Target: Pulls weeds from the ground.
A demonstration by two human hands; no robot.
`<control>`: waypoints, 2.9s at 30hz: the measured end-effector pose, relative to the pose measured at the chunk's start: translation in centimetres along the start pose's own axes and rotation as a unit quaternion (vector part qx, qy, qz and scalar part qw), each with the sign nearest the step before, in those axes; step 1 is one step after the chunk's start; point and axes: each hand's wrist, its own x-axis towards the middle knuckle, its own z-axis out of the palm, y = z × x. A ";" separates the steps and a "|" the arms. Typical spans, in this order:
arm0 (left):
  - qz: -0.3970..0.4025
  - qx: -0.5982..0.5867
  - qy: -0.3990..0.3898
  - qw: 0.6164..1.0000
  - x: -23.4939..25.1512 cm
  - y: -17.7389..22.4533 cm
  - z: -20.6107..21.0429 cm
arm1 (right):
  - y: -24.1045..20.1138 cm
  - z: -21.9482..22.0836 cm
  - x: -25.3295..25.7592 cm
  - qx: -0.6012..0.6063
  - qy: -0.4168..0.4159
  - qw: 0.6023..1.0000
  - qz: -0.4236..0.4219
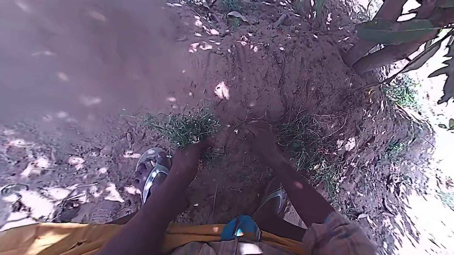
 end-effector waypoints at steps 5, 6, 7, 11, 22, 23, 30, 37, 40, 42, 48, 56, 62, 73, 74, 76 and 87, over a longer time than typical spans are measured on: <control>0.005 -0.012 -0.050 0.999 -0.6 0.5 0.1 | -4.2 1.8 -4.4 0.123 -0.024 0.989 -0.083; 0.019 -0.057 -0.055 0.997 -0.3 -0.1 0.3 | -4.4 2.3 -4.8 0.106 -0.028 0.989 -0.099; 0.033 -0.090 -0.063 0.993 0.1 -0.5 0.5 | -4.7 2.5 -5.1 0.082 -0.028 0.989 -0.118; -0.003 -0.044 -0.045 0.998 -1.4 0.8 0.5 | -4.8 2.8 -5.4 0.037 -0.001 0.983 -0.177; 0.026 -0.028 0.094 0.995 0.2 0.2 -0.5 | -2.2 4.0 -2.6 -0.110 -0.276 0.954 0.040; 0.027 -0.035 0.101 0.994 0.3 0.2 -0.3 | -2.9 5.0 -2.3 -0.109 -0.316 0.942 0.023; 0.072 -0.039 0.112 0.990 0.4 0.1 0.0 | -3.0 8.2 -2.5 -0.003 -0.313 0.948 0.046; 0.053 -0.131 0.054 0.988 1.4 -0.3 0.4 | -0.4 0.9 -1.8 0.461 -0.088 0.866 0.170; 0.038 -0.093 -0.022 0.995 0.5 0.0 0.5 | -0.6 1.5 -2.4 0.552 -0.078 0.809 0.186; 0.021 -0.022 -0.051 0.998 -0.4 0.6 0.4 | -2.2 1.9 -2.8 0.546 -0.106 0.806 0.202; 0.085 0.014 -0.057 0.995 0.4 -0.7 0.1 | -2.8 -1.6 -1.6 0.199 -0.123 0.957 0.172; 0.087 -0.025 -0.010 0.996 0.8 -1.1 0.2 | 9.1 -7.8 -2.6 -0.024 0.089 0.877 0.473; 0.063 -0.002 0.002 0.998 0.9 -1.5 0.5 | 9.3 -2.6 -3.5 0.058 0.054 0.884 0.461; 0.059 -0.036 0.018 0.997 1.1 -1.3 1.0 | -0.1 -3.7 -0.4 0.177 0.201 0.947 0.175; 0.059 -0.037 0.019 0.997 1.2 -1.2 1.0 | -0.9 -4.0 -0.3 0.183 0.212 0.950 0.141; 0.056 -0.038 0.019 0.997 1.1 -1.1 0.9 | -1.8 -4.3 0.4 0.156 0.218 0.959 0.095; 0.087 -0.055 -0.008 0.995 1.7 -1.8 0.0 | 13.3 -10.8 -5.8 0.057 0.280 0.832 0.476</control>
